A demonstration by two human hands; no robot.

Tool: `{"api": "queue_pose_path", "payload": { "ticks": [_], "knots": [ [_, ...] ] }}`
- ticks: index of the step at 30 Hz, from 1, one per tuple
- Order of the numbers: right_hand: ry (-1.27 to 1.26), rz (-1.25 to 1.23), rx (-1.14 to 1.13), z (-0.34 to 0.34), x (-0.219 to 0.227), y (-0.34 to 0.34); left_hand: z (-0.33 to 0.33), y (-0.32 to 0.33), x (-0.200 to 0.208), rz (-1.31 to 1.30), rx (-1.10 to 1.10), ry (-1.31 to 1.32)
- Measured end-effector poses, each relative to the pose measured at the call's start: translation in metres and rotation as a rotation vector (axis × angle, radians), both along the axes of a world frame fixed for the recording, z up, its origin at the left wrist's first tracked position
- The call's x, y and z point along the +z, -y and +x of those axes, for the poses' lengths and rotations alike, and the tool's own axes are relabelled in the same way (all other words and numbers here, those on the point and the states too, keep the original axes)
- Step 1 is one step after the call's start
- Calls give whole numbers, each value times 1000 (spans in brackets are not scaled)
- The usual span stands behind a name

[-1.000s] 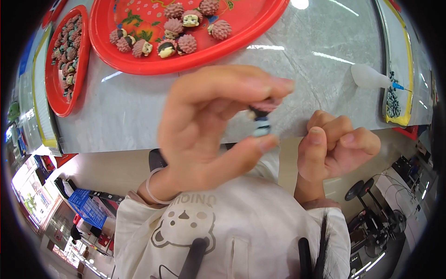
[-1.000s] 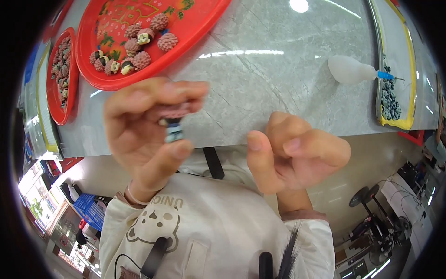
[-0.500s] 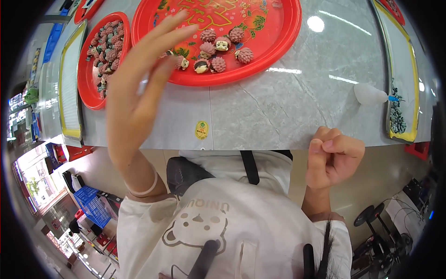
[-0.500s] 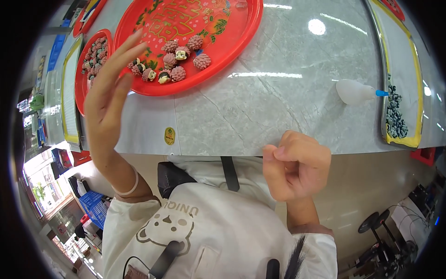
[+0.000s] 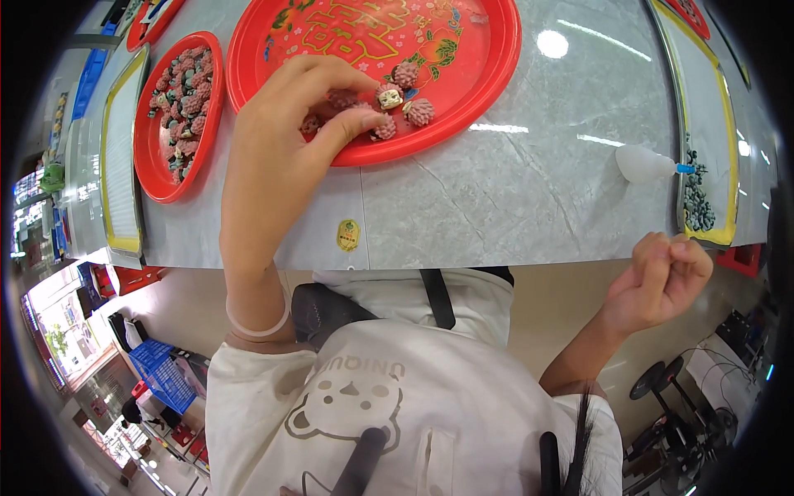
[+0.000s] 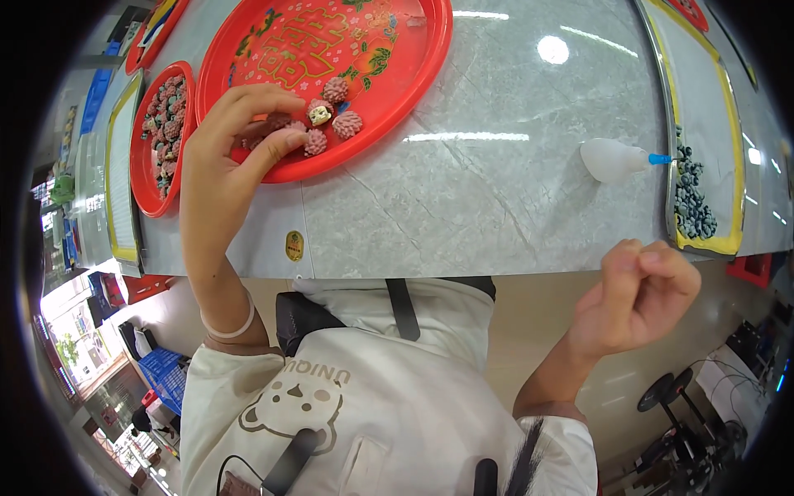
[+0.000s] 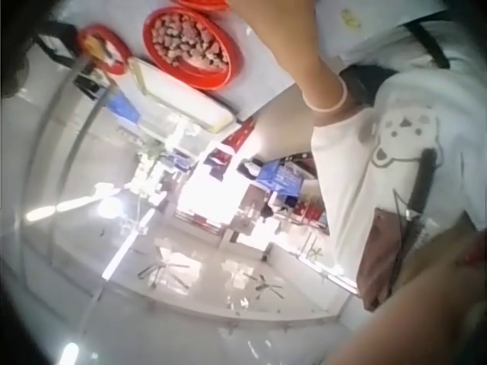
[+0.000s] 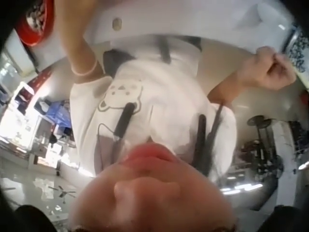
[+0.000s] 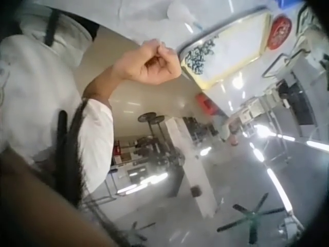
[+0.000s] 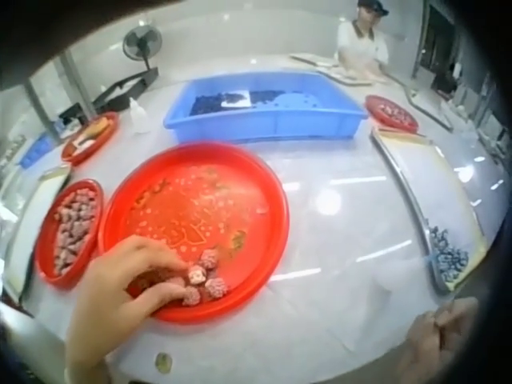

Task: The person assembles small figurines by applying glue from a bottle to the head pieces, attaching torso pieces by hand, and placing the assembled figurines into a tray.

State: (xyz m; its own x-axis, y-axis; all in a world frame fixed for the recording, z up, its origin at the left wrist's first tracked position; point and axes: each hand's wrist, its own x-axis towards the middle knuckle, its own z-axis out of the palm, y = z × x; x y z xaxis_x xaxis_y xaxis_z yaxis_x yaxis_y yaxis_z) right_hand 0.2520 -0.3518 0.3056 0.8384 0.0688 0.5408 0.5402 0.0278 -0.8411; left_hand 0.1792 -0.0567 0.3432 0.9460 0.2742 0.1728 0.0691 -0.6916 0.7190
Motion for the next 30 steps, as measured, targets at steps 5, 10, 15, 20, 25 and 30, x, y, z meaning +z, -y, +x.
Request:
{"api": "queue_pose_path", "payload": {
  "ticks": [5,10,15,20,25,30],
  "knots": [
    [21,-188,-437,19,-2,9,-5,6,3,-77,26,104],
    [-67,-428,-219,26,-1,-18,-17,39,-16,-648,-181,357],
    [-322,-440,-104,25,8,-23,-20,83,-21,-1221,-213,206],
    [-318,-221,-55,18,6,-14,-24,83,-34,-1246,-272,174],
    [-404,-75,133,15,11,-1,-24,86,-32,-1401,-181,66],
    [-558,-87,270,13,23,4,-22,81,-34,-1410,-240,45]
  ]
}}
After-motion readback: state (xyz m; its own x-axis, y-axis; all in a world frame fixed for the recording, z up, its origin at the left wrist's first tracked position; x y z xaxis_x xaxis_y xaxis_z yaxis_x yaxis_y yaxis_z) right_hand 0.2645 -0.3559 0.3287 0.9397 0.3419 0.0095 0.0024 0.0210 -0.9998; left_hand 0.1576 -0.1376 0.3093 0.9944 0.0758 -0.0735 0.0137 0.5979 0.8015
